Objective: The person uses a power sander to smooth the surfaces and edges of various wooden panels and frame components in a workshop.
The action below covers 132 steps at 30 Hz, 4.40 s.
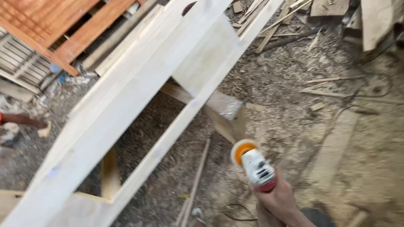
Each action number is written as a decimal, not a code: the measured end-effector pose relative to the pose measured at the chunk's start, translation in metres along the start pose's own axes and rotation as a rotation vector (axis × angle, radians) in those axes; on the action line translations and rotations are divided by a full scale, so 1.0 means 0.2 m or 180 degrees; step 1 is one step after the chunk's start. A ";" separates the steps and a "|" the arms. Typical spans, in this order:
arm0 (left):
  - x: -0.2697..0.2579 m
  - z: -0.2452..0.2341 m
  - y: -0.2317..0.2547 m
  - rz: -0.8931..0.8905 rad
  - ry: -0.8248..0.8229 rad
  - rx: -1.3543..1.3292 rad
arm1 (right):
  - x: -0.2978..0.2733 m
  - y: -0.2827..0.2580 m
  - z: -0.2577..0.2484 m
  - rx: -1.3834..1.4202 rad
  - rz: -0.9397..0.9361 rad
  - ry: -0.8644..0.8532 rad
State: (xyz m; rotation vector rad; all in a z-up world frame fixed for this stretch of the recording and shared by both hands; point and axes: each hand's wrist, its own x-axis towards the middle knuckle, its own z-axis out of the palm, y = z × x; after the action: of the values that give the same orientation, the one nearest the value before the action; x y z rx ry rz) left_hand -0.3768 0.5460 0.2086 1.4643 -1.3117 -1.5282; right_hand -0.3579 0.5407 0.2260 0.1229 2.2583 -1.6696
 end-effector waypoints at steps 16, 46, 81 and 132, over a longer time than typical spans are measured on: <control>-1.03 1.21 0.23 0.0842 -0.4636 0.1085 | 0.79 -0.69 -1.94 -0.0483 -0.1791 0.1347; 1.14 2.38 -0.13 0.1659 -0.1496 0.0439 | 2.89 -0.41 -0.13 -0.1383 -0.1194 -0.1780; 1.36 2.49 -0.52 0.1876 -0.1345 -0.0904 | 3.03 -0.19 0.03 -0.1754 -0.1532 -0.2028; 1.25 3.32 -0.03 0.1516 -0.2269 0.2586 | 3.92 -0.32 -0.54 0.0491 -0.1750 -0.0480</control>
State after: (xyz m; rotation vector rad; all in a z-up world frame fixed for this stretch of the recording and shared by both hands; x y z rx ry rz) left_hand -1.0620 0.4647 0.0430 0.8646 -2.7065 -1.2667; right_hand -1.1362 0.5256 0.0687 -0.6212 2.1658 -2.0305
